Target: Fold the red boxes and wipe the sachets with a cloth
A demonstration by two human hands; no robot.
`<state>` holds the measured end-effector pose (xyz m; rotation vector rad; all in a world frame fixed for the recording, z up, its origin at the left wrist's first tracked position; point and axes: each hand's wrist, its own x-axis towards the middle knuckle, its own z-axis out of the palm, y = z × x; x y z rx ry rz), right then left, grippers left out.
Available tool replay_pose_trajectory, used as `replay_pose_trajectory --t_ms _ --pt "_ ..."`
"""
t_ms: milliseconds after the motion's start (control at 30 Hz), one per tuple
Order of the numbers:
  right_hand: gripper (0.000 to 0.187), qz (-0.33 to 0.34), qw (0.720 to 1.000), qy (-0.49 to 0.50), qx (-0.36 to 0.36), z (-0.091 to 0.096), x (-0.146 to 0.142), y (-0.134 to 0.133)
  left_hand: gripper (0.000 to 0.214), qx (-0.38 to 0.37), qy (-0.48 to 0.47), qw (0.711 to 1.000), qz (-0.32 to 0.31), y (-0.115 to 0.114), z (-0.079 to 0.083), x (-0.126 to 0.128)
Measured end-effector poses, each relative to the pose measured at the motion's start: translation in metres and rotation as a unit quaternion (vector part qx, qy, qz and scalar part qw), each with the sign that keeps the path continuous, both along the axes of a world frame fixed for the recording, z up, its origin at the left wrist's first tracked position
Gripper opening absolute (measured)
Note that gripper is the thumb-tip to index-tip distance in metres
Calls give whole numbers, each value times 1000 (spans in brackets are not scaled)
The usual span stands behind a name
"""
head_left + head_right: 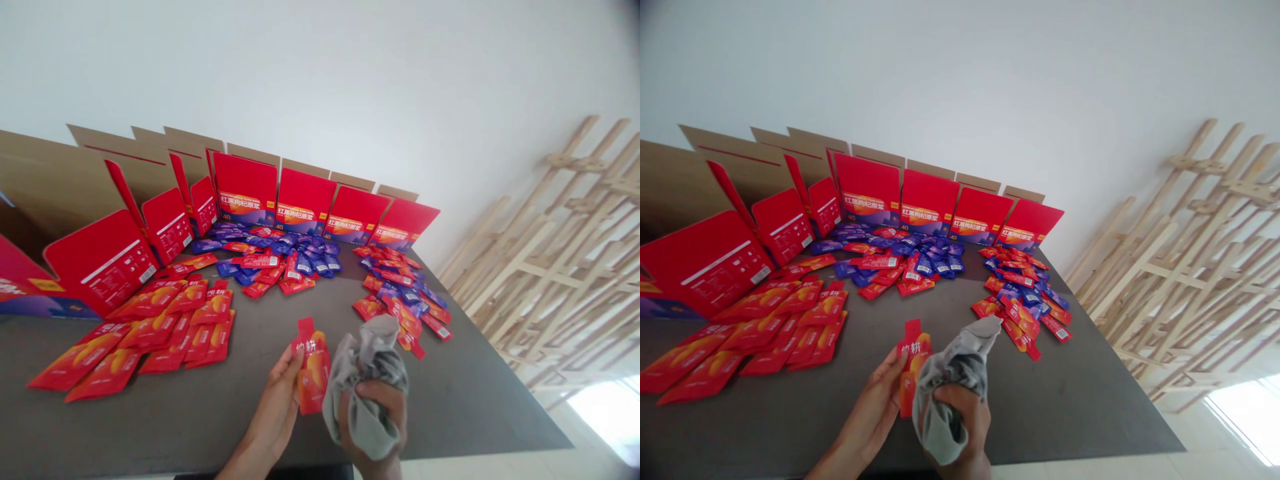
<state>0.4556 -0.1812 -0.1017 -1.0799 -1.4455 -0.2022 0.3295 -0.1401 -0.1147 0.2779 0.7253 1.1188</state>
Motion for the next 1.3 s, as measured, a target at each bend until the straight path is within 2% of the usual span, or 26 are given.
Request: replay_pose_trajectory --t_ms 100,167,333,400,467,633,767,833,900,1000,1100,1200,1300 --pt "31 103 979 -92 -147 10 -7 7 49 5 4 1000 5 -2 6 2" --pt "31 132 960 -101 -225 12 -12 13 48 0 7 1000 8 -2 9 2" --pt "33 166 937 -99 -291 0 -20 9 27 -18 -7 996 89 10 13 -9" --pt "37 184 929 -107 -304 -6 -21 5 22 -11 -4 993 118 15 15 -15" --pt "39 184 928 -103 -307 -9 -21 4 23 -1 5 993 117 15 16 -17" --pt "35 142 948 -52 -279 -2 -13 13 43 63 47 997 20 3 19 -12" --pt "23 85 969 -9 -232 10 -4 23 44 105 90 989 -48 -5 17 -7" --pt "17 67 972 13 -224 13 0 25 46 99 80 991 -41 -5 17 -5" --pt "15 62 970 34 -233 13 4 25 50 81 47 996 -6 -3 18 -5" --pt "22 79 957 49 -276 9 10 22 49 64 8 997 41 0 19 -8" --pt "14 99 939 59 -323 6 16 16 48 72 11 996 53 0 14 -11" --pt "18 110 929 69 -347 9 25 8 50 80 49 995 35 -6 7 -10" --pt "27 83 929 87 -350 18 51 3 51 158 165 974 -3 -9 8 -12"
